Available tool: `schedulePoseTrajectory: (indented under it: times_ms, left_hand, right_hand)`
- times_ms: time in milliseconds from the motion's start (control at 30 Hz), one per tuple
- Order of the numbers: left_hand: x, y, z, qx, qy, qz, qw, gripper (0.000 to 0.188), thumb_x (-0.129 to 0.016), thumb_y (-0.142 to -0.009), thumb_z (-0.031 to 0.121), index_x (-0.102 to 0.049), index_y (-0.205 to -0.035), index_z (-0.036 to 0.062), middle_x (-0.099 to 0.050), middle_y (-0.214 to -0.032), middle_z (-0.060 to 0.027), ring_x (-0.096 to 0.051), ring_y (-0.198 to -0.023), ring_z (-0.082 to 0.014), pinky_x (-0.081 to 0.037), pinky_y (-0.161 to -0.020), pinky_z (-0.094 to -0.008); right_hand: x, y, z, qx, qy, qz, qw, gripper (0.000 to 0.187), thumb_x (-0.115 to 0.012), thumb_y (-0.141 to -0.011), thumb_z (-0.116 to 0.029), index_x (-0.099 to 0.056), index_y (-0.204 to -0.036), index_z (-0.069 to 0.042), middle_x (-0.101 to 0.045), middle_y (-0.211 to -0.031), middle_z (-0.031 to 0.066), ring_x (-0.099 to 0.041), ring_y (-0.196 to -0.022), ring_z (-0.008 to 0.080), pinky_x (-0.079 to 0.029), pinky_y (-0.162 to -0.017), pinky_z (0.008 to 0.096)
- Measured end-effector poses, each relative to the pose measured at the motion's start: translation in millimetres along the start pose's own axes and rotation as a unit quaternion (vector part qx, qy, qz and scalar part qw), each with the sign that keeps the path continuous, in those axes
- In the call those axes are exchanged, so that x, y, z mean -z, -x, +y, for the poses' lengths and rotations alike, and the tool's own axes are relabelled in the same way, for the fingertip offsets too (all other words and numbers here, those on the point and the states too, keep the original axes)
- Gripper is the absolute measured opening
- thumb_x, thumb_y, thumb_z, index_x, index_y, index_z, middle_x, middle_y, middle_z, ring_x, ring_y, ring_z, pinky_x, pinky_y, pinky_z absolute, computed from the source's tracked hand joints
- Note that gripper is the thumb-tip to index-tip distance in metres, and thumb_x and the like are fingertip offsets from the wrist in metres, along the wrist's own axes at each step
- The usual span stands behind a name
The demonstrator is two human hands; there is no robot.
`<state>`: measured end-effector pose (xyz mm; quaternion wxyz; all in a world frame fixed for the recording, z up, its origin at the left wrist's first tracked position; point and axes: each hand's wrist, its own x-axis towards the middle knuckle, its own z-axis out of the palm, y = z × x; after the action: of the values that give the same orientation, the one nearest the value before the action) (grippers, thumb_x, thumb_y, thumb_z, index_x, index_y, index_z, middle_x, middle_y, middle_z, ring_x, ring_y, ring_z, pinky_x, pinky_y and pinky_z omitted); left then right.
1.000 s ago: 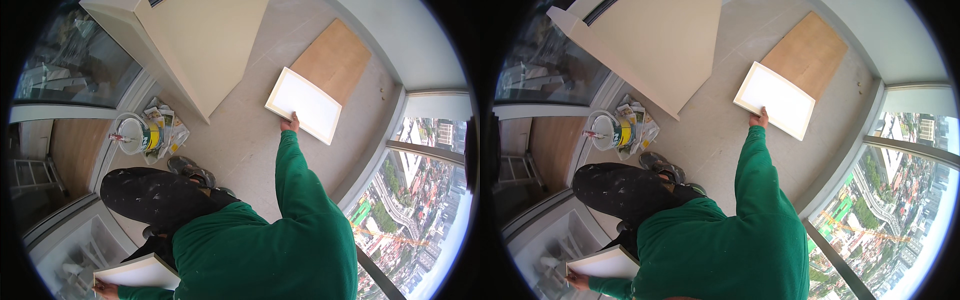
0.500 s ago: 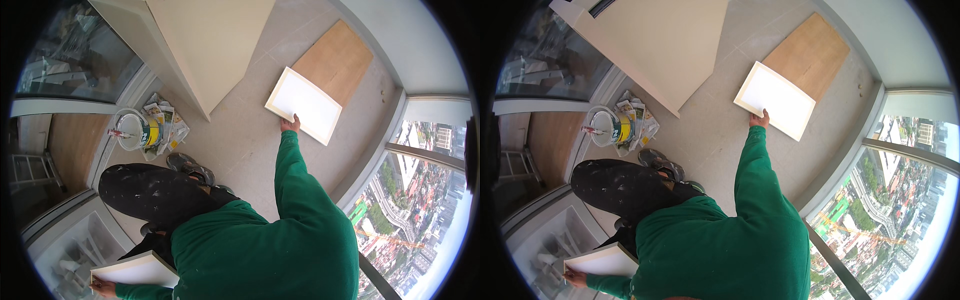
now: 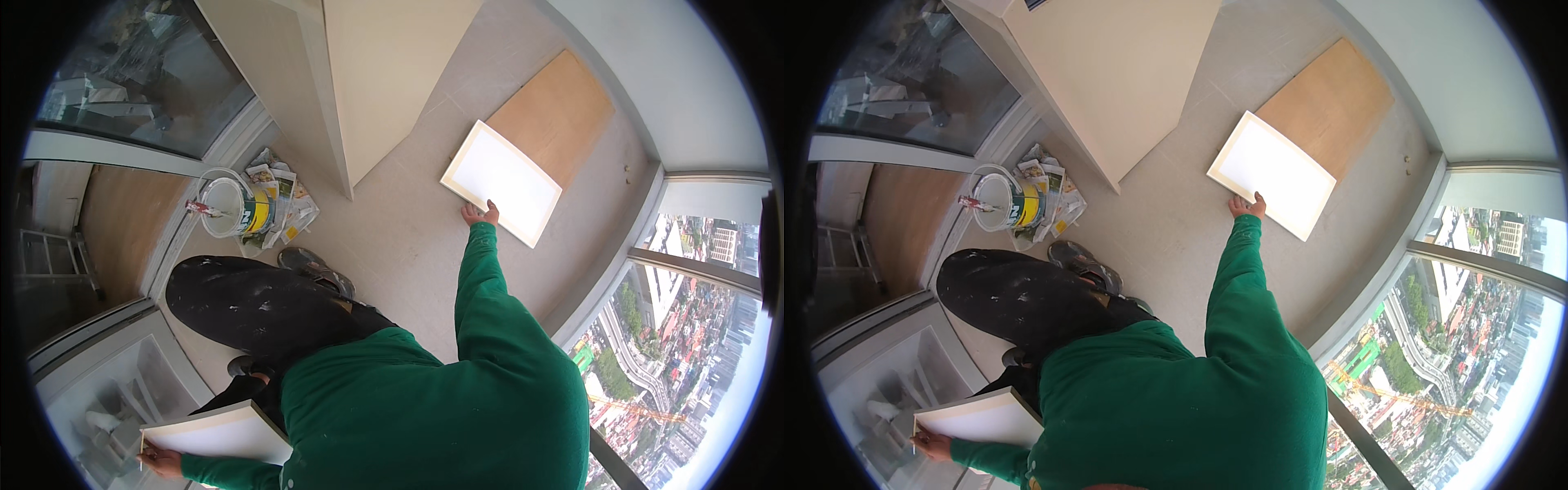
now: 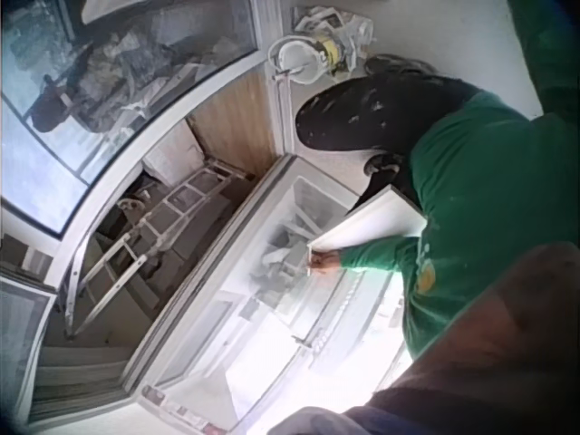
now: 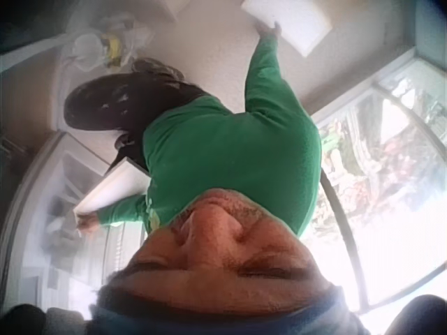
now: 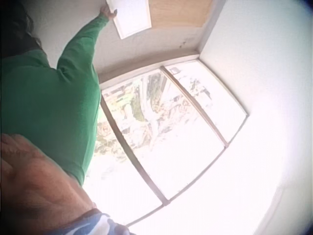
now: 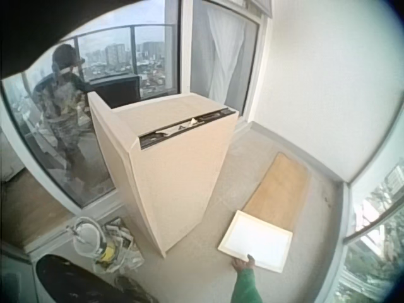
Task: The person paints the edge of a white cabinet panel using a small paintbrush, repeatedly dipping the brush into a paint can on the floor.
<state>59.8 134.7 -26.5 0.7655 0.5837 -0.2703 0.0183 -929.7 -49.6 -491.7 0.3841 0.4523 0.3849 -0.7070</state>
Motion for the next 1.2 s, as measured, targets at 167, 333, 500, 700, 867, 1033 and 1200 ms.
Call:
schedulePoseTrajectory:
  times_ms: [167, 333, 500, 700, 867, 1033, 1200]
  left_hand:
    - [-81, 47, 4, 0.006, 0.008, 0.091, 0.996, 0.031, -0.068, -0.103, 0.023, -0.067, -0.082, -0.0003, -0.057, -0.077, -0.0037, -0.055, -0.078, -0.0164, -0.047, -0.081, -0.0318]
    - [-25, 34, -16, 0.007, 0.057, 0.027, 0.998, 0.027, -0.07, -0.101, 0.024, -0.068, -0.084, 0.0029, -0.057, -0.075, 0.0001, -0.052, -0.074, -0.0099, -0.043, -0.074, -0.0268]
    - [-20, 46, -14, 0.006, 0.06, 0.043, 0.997, 0.025, -0.068, -0.103, 0.022, -0.069, -0.089, 0.0006, -0.056, -0.076, -0.0003, -0.054, -0.075, -0.0106, -0.051, -0.092, -0.0311]
    - [11, 56, -6, -0.027, 0.067, 0.032, 0.997, 0.027, -0.063, -0.105, 0.02, -0.067, -0.086, 0.0008, -0.054, -0.074, -0.0006, -0.052, -0.073, -0.0098, -0.049, -0.112, -0.0447]
    - [11, 77, 10, -0.038, 0.063, 0.064, 0.995, 0.027, -0.062, -0.105, 0.019, -0.067, -0.085, 0.0016, -0.056, -0.075, -0.0018, -0.051, -0.07, -0.01, -0.052, -0.109, -0.0483]
    - [6, 95, 22, -0.059, 0.047, 0.111, 0.991, 0.026, -0.063, -0.104, 0.016, -0.069, -0.084, 0.0004, -0.057, -0.075, -0.0027, -0.054, -0.072, -0.0121, -0.054, -0.105, -0.0475]
    - [-1, 102, 31, -0.059, 0.023, 0.135, 0.989, 0.026, -0.068, -0.101, 0.017, -0.07, -0.082, -0.0004, -0.059, -0.076, -0.0033, -0.062, -0.082, -0.0162, -0.053, -0.092, -0.0374]
  right_hand:
    - [22, 2, 13, -0.01, 0.263, 0.019, 0.964, 0.096, -0.068, -0.092, -0.038, -0.01, -0.164, -0.012, -0.028, -0.166, 0.014, -0.038, -0.149, 0.0335, -0.024, -0.12, 0.0583]
    - [64, 67, 113, -0.132, 0.738, -0.123, 0.65, 0.044, -0.063, -0.098, -0.033, -0.059, -0.138, -0.015, -0.064, -0.133, 0.0101, -0.063, -0.113, 0.0255, -0.048, -0.098, 0.0515]
    - [41, 165, 213, -0.208, 0.791, -0.336, 0.467, 0.039, -0.058, -0.102, -0.032, -0.063, -0.133, -0.009, -0.071, -0.119, 0.008, -0.068, -0.099, 0.0203, -0.055, -0.085, 0.0382]
    - [-36, 233, 331, -0.053, 0.782, -0.461, 0.416, 0.025, -0.068, -0.097, -0.023, -0.067, -0.116, -0.007, -0.072, -0.099, 0.0036, -0.068, -0.081, 0.0132, -0.051, -0.07, 0.0285]
    - [-73, 365, 423, 0.007, 0.636, -0.655, 0.407, 0.021, -0.065, -0.1, -0.01, -0.065, -0.12, -0.002, -0.072, -0.102, 0.0053, -0.067, -0.09, 0.013, -0.053, -0.078, 0.0288]
    - [-46, 489, 512, -0.131, 0.577, -0.761, 0.267, 0.021, -0.062, -0.102, -0.007, -0.063, -0.122, 0.001, -0.072, -0.106, 0.0083, -0.067, -0.095, 0.014, -0.055, -0.085, 0.0299]
    - [32, 578, 589, -0.31, 0.526, -0.789, 0.069, 0.022, -0.061, -0.103, -0.007, -0.062, -0.123, 0.002, -0.072, -0.108, 0.0089, -0.068, -0.097, 0.0143, -0.054, -0.091, 0.0302]
